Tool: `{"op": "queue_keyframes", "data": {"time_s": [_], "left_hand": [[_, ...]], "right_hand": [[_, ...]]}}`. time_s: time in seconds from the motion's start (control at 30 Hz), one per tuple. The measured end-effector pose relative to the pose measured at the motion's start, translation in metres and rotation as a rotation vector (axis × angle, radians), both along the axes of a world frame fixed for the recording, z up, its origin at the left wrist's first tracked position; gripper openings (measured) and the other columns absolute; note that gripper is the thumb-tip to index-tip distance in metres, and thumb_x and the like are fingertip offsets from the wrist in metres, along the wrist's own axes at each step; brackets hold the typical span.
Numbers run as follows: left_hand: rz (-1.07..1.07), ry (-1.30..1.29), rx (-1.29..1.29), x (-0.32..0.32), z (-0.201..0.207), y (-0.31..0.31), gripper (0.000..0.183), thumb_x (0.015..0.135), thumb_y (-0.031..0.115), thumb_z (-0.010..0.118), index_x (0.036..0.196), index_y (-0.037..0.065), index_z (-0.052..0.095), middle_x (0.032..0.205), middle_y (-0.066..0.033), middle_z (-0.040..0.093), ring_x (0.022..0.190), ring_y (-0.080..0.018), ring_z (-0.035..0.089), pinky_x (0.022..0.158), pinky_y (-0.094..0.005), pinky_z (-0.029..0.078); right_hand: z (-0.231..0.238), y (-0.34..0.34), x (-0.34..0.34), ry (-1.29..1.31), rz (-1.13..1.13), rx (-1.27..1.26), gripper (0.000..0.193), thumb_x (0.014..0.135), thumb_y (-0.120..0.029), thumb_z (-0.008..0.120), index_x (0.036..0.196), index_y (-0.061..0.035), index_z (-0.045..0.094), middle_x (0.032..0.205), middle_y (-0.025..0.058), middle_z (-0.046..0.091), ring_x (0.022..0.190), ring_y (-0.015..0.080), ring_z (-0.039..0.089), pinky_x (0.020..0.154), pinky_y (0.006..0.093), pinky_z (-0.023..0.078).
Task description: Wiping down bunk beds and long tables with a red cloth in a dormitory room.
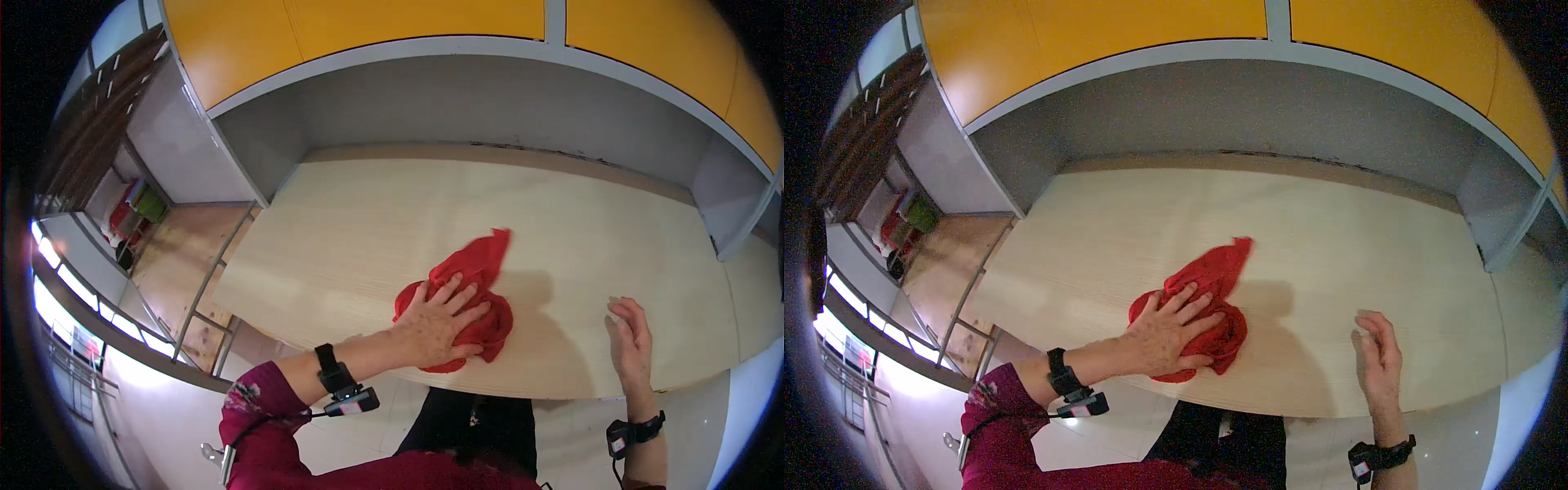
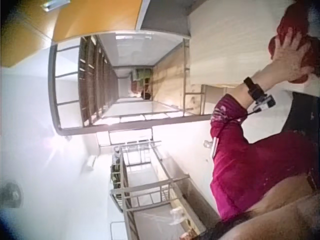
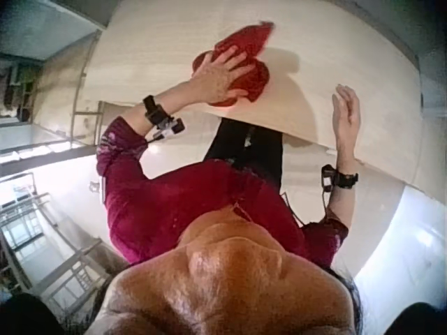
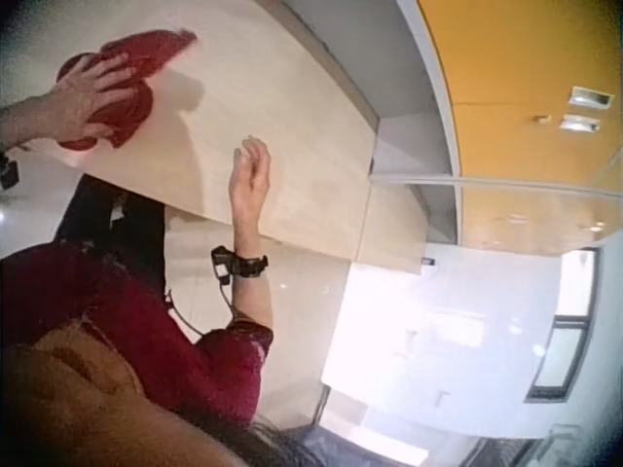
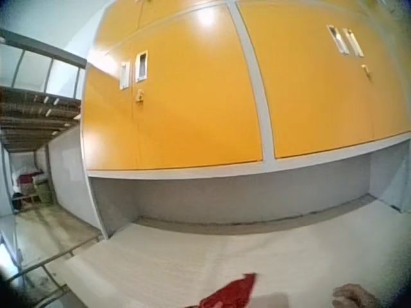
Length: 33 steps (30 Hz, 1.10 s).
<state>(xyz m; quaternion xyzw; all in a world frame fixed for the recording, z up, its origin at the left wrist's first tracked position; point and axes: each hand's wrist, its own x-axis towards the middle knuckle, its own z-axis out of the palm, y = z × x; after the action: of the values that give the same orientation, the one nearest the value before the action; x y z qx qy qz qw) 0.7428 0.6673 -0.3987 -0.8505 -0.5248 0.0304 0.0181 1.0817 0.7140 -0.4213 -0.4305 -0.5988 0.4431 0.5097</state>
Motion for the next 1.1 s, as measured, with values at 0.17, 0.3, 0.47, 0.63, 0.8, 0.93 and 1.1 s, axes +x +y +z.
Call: {"op": "queue_keyframes", "data": {"time_s": [0.17,0.3,0.47,0.63,0.8,0.93,1.1], "left_hand": [[0.351,-0.087,0.011,-0.036,0.007,0.086,0.073,0.081,0.064,0.038,0.136,0.018,0.030,0.142,-0.0128,0.026,0.133,-0.0325,0.015,0.102,-0.0567,0.018],[0.768,-0.151,0.140,-0.064,-0.008,0.141,0.069,0.084,0.056,0.038,0.136,0.011,0.031,0.140,-0.0152,0.029,0.130,-0.0364,0.021,0.099,-0.0606,0.020],[0.232,-0.038,0.103,0.029,-0.012,0.094,0.069,0.084,0.061,0.032,0.134,0.013,0.033,0.140,-0.0116,0.029,0.130,-0.0331,0.023,0.098,-0.0608,0.022],[-0.086,-0.005,-0.024,0.022,-0.001,-0.002,0.072,0.081,0.063,0.038,0.137,0.018,0.029,0.141,-0.0139,0.026,0.132,-0.0350,0.020,0.098,-0.0594,0.023],[0.416,-0.081,0.045,-0.073,-0.006,0.035,0.073,0.080,0.064,0.041,0.134,0.014,0.034,0.139,-0.0163,0.029,0.130,-0.0370,0.022,0.100,-0.0581,0.020],[0.730,-0.076,0.076,-0.082,-0.003,0.099,0.073,0.082,0.063,0.037,0.134,0.012,0.034,0.141,-0.0159,0.026,0.130,-0.0368,0.021,0.102,-0.0572,0.017],[0.300,-0.108,0.049,0.046,-0.009,0.099,0.070,0.082,0.062,0.037,0.135,0.016,0.034,0.141,-0.0135,0.028,0.132,-0.0346,0.018,0.101,-0.0556,0.019]], "right_hand": [[-0.006,0.003,0.003,-0.392,-0.069,0.181,0.029,0.083,-0.002,0.052,0.112,-0.0031,0.051,0.108,0.0058,0.055,0.098,0.0159,0.052,0.085,0.0267,0.041],[-0.017,0.004,-0.013,-0.329,-0.098,0.197,0.030,0.081,-0.001,0.054,0.110,-0.0045,0.052,0.103,0.0082,0.057,0.097,0.0155,0.053,0.083,0.0262,0.042],[-0.009,-0.001,0.001,-0.120,-0.061,0.090,0.033,0.080,-0.001,0.056,0.112,-0.0053,0.050,0.108,0.0102,0.055,0.098,0.0166,0.053,0.083,0.0269,0.042],[0.024,-0.033,0.014,-1.057,0.062,0.542,0.037,0.079,-0.001,0.056,0.115,-0.0067,0.049,0.109,0.0087,0.055,0.099,0.0164,0.053,0.084,0.0261,0.040],[0.018,-0.040,0.016,-0.257,0.033,-0.042,0.044,0.081,-0.003,0.056,0.122,-0.0075,0.043,0.112,0.0091,0.055,0.103,0.0155,0.051,0.088,0.0271,0.038],[0.004,-0.034,0.008,-0.138,0.053,0.078,0.046,0.082,-0.002,0.055,0.125,-0.0064,0.040,0.112,0.0092,0.055,0.104,0.0142,0.050,0.087,0.0263,0.038],[-0.002,-0.038,0.009,-0.063,0.065,0.077,0.047,0.083,-0.002,0.054,0.127,-0.0044,0.037,0.112,0.0082,0.054,0.103,0.0128,0.049,0.086,0.0249,0.037]]}}
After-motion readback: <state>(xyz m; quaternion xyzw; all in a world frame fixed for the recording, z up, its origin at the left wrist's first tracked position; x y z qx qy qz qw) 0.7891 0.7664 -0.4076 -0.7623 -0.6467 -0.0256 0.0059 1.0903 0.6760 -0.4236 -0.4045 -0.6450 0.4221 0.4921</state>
